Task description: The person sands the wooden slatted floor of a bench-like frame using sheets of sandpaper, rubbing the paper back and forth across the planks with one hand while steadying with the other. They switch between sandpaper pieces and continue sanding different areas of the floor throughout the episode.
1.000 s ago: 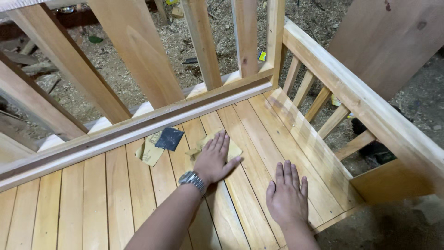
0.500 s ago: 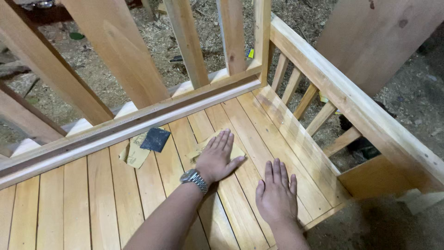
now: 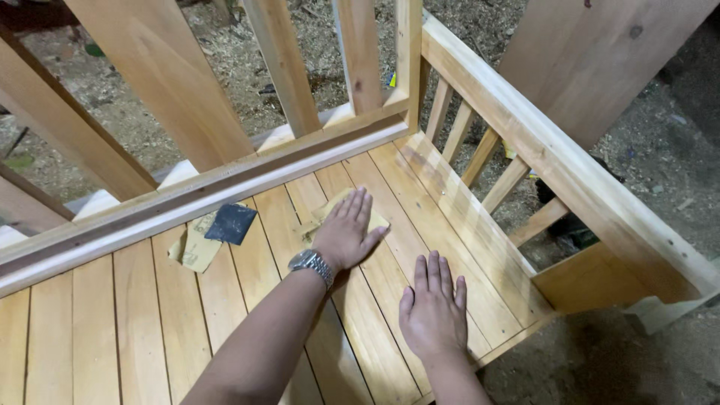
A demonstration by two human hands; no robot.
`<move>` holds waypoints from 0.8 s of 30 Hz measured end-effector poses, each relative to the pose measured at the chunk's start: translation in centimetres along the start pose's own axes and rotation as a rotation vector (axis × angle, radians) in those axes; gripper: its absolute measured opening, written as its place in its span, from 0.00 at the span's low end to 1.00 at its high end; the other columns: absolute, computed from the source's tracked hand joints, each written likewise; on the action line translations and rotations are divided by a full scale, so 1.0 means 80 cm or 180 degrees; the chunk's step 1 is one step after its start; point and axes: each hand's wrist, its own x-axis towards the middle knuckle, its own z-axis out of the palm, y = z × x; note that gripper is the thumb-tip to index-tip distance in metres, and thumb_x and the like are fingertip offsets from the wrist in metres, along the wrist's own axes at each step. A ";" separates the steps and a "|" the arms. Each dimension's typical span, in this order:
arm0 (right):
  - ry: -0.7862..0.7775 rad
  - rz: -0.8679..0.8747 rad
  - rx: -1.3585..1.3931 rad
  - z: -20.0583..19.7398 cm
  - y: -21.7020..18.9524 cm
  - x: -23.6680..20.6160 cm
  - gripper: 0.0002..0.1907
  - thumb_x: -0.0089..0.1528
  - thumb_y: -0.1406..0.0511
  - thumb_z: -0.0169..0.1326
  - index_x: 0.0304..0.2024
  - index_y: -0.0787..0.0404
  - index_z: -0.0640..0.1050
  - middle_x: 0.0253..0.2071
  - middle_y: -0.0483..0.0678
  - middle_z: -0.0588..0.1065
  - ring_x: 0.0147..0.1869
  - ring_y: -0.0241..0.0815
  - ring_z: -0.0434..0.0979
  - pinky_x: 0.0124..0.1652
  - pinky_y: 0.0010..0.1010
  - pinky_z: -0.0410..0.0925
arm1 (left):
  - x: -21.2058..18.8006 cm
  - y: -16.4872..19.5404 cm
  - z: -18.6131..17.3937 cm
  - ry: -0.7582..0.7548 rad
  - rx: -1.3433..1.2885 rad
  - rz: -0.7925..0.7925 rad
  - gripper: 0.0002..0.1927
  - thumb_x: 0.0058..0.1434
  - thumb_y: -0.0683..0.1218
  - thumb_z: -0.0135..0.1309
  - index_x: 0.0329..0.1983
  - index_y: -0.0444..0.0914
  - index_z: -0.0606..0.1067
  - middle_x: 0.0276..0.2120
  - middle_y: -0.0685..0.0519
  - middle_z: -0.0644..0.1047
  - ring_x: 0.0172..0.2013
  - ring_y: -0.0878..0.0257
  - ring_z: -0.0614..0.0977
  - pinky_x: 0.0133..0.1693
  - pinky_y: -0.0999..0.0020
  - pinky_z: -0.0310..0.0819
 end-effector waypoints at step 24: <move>0.0026 0.0001 -0.0015 -0.003 -0.004 0.000 0.37 0.64 0.53 0.38 0.75 0.56 0.55 0.76 0.51 0.48 0.80 0.47 0.42 0.71 0.49 0.38 | -0.037 0.046 -0.002 0.0090 0.0374 -0.0789 0.49 0.68 0.70 0.33 0.75 0.27 0.46 0.75 0.32 0.45 0.76 0.45 0.43 0.71 0.52 0.35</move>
